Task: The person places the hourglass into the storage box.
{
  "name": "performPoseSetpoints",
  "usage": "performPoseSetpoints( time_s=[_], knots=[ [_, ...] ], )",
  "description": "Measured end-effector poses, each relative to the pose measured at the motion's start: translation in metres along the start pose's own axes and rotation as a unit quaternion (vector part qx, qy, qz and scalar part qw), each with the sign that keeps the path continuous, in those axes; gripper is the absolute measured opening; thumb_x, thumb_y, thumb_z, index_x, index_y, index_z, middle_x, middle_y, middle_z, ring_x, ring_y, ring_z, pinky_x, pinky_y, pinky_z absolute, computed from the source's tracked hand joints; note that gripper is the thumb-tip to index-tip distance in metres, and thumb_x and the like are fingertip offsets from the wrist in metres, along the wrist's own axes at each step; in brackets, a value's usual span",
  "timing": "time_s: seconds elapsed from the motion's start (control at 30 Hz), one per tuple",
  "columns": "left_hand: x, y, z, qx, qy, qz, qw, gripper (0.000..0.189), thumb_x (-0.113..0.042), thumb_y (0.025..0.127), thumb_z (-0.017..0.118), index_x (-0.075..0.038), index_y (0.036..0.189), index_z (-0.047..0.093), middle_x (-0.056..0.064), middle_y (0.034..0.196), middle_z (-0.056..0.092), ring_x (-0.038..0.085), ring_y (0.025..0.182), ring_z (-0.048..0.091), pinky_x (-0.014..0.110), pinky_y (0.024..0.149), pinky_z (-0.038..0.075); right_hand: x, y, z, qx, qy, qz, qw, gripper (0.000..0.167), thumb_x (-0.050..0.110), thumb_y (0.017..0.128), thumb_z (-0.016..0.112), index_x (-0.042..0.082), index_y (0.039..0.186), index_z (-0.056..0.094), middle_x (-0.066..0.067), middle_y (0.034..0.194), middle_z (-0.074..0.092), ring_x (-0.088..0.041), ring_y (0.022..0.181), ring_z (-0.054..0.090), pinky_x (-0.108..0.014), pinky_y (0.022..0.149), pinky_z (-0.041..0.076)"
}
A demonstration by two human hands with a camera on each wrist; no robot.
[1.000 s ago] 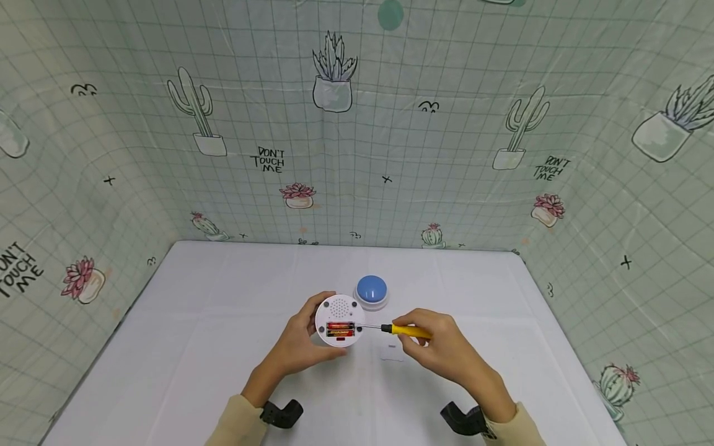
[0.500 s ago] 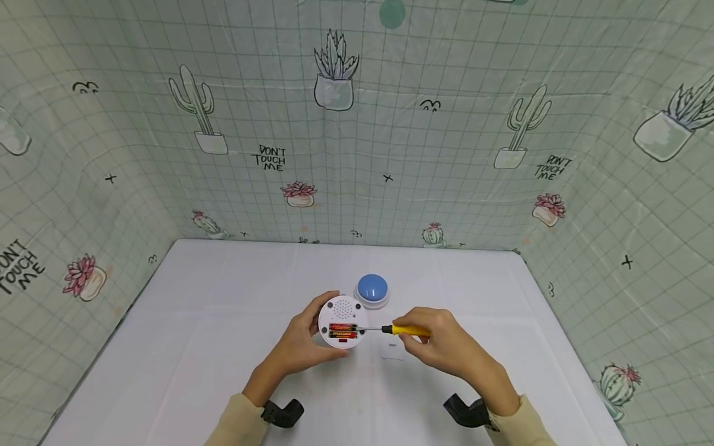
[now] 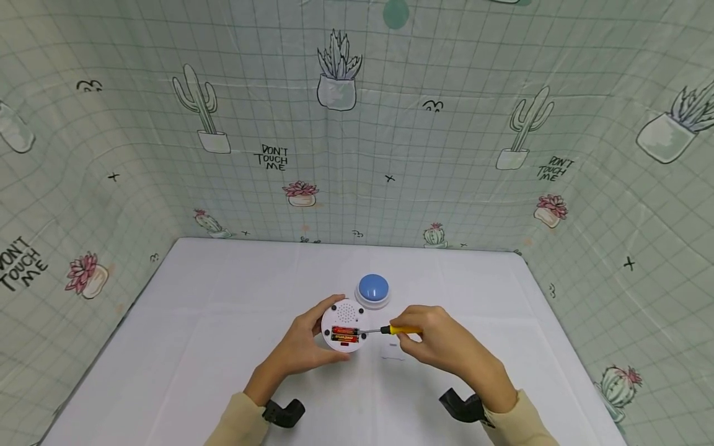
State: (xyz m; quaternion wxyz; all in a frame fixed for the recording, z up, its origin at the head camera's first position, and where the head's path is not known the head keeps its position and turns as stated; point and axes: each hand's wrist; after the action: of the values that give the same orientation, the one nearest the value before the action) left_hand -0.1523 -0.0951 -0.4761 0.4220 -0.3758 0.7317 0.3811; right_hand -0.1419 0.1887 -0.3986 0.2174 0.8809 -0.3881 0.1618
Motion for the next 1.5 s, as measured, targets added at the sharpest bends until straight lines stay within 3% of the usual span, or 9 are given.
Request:
performPoseSetpoints(
  time_s=[0.27, 0.47, 0.77, 1.03, 1.23, 1.5],
  knots=[
    [0.001, -0.001, -0.001, -0.004, -0.013, -0.005, 0.9999, 0.104, -0.001, 0.069, 0.094, -0.012, 0.156, 0.039, 0.012, 0.146, 0.053, 0.028, 0.128, 0.060, 0.031, 0.106, 0.052, -0.009, 0.000, 0.005, -0.022, 0.026, -0.010, 0.9994, 0.021, 0.000, 0.083, 0.076, 0.004, 0.104, 0.080, -0.002, 0.098, 0.077, -0.008, 0.082, 0.068, -0.021, 0.072, 0.061],
    [0.002, -0.001, -0.001, -0.006, -0.028, 0.004, 0.9996, 0.106, 0.002, 0.069, 0.093, -0.004, 0.157, 0.035, 0.016, 0.146, 0.052, 0.031, 0.128, 0.060, 0.026, 0.104, 0.053, -0.021, -0.004, 0.010, -0.045, 0.055, -0.014, 0.9974, 0.022, 0.000, 0.082, 0.078, 0.006, 0.103, 0.080, 0.000, 0.098, 0.078, -0.008, 0.081, 0.066, -0.024, 0.071, 0.062],
    [0.005, -0.002, -0.001, -0.001, -0.040, 0.013, 0.9991, 0.105, 0.003, 0.069, 0.093, -0.007, 0.157, 0.036, 0.017, 0.146, 0.052, 0.030, 0.128, 0.060, 0.025, 0.104, 0.053, -0.033, -0.008, 0.016, -0.042, 0.094, 0.005, 0.9947, 0.021, 0.002, 0.084, 0.078, 0.010, 0.104, 0.080, 0.000, 0.100, 0.078, -0.007, 0.081, 0.065, -0.023, 0.070, 0.061],
    [0.005, -0.002, -0.003, -0.002, -0.051, 0.016, 0.9985, 0.106, 0.001, 0.068, 0.094, -0.004, 0.156, 0.036, 0.017, 0.145, 0.053, 0.024, 0.126, 0.061, 0.021, 0.102, 0.052, -0.039, -0.010, 0.022, -0.047, 0.123, 0.012, 0.9912, 0.022, 0.003, 0.085, 0.077, 0.012, 0.105, 0.081, 0.000, 0.100, 0.079, -0.005, 0.081, 0.065, -0.024, 0.071, 0.061],
    [0.005, -0.002, -0.002, -0.004, -0.053, 0.037, 0.9979, 0.104, 0.003, 0.069, 0.093, 0.000, 0.155, 0.035, 0.022, 0.143, 0.052, 0.027, 0.125, 0.061, 0.022, 0.102, 0.053, -0.043, -0.011, 0.026, -0.056, 0.139, 0.022, 0.9885, 0.024, 0.001, 0.084, 0.077, 0.014, 0.103, 0.081, 0.001, 0.098, 0.078, -0.005, 0.078, 0.063, -0.025, 0.068, 0.060],
    [0.006, -0.002, -0.001, -0.003, -0.068, 0.025, 0.9973, 0.105, 0.005, 0.068, 0.092, 0.002, 0.155, 0.034, 0.020, 0.144, 0.052, 0.014, 0.125, 0.059, 0.020, 0.101, 0.053, -0.046, -0.012, 0.031, -0.057, 0.161, 0.042, 0.9845, 0.025, 0.001, 0.085, 0.077, 0.017, 0.104, 0.081, 0.002, 0.098, 0.078, -0.005, 0.077, 0.063, -0.025, 0.068, 0.059]
  ],
)
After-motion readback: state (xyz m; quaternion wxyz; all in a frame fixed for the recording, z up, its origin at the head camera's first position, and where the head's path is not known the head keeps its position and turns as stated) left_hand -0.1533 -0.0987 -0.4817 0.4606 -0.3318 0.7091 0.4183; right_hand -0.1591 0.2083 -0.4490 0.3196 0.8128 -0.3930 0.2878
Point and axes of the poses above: each hand's wrist, its own y-axis towards the middle knuckle, its own z-axis out of the palm, x = y × z
